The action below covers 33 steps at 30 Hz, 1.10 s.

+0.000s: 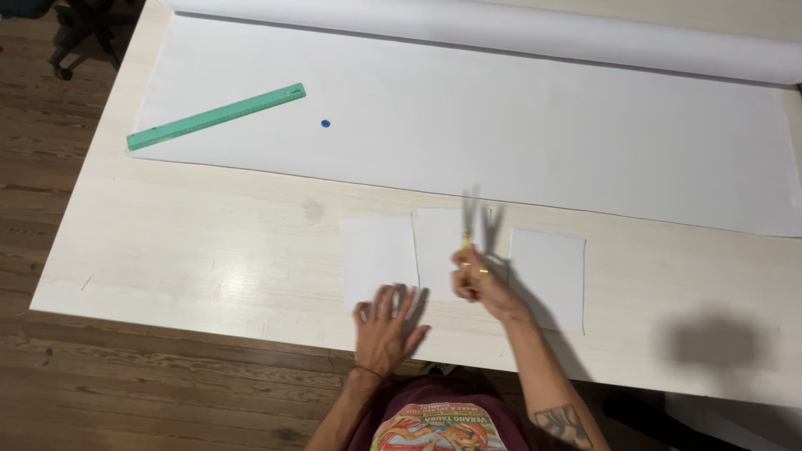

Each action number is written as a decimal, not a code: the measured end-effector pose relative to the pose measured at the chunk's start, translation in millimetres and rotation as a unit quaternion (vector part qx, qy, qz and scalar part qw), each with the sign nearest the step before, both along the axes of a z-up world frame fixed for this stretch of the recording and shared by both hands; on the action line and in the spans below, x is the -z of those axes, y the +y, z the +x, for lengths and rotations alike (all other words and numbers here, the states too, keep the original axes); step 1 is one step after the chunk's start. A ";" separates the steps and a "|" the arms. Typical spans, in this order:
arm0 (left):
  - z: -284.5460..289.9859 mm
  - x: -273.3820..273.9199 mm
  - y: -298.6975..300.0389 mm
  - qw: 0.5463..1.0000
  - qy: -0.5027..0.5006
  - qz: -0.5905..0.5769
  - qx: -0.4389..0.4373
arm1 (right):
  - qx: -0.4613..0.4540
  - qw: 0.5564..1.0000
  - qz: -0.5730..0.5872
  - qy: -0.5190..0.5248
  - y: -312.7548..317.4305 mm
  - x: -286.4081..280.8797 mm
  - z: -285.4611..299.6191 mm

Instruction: Cutting a large sheet of paper into smaller rectangular strips along pre-drawn lines using scissors

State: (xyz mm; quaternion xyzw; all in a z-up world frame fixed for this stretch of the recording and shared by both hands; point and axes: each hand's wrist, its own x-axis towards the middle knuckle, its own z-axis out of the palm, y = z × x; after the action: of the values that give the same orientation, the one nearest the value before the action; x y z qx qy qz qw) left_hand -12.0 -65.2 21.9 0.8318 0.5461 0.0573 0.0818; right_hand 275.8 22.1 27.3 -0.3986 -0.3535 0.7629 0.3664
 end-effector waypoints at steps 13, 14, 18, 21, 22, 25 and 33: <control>-115.6 40.0 28.9 0.974 0.030 0.183 0.127 | 0.267 0.718 -0.121 -0.632 -117.3 11.7 269.6; -109.9 34.6 28.9 0.969 -0.002 0.210 0.132 | 0.227 0.661 -0.128 -0.704 -128.3 15.6 278.2; -72.4 53.3 30.2 0.965 -0.163 0.192 -0.077 | 0.121 0.573 -0.132 -0.800 -150.1 3.0 279.6; -32.6 57.3 49.4 0.928 -0.300 0.202 -0.084 | 0.131 0.553 -0.081 -0.819 -155.7 -8.2 277.7; -12.0 54.7 54.1 0.929 -0.303 0.197 -0.079 | 0.132 0.551 -0.089 -0.819 -159.1 -11.4 281.2; 41.2 51.4 66.8 0.965 -0.254 0.050 -0.033 | 0.144 0.556 -0.026 -0.818 -162.6 -18.4 293.7; 109.0 21.2 63.7 0.967 -0.158 0.146 0.139 | 0.208 0.592 0.140 -0.766 -163.7 -16.2 294.0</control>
State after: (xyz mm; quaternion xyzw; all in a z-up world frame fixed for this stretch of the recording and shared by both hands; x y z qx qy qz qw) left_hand 97.0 -1.5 0.7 0.8828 0.3908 0.2554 0.0517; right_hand 569.8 -141.5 43.5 -0.8428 -0.5133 0.0202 0.1605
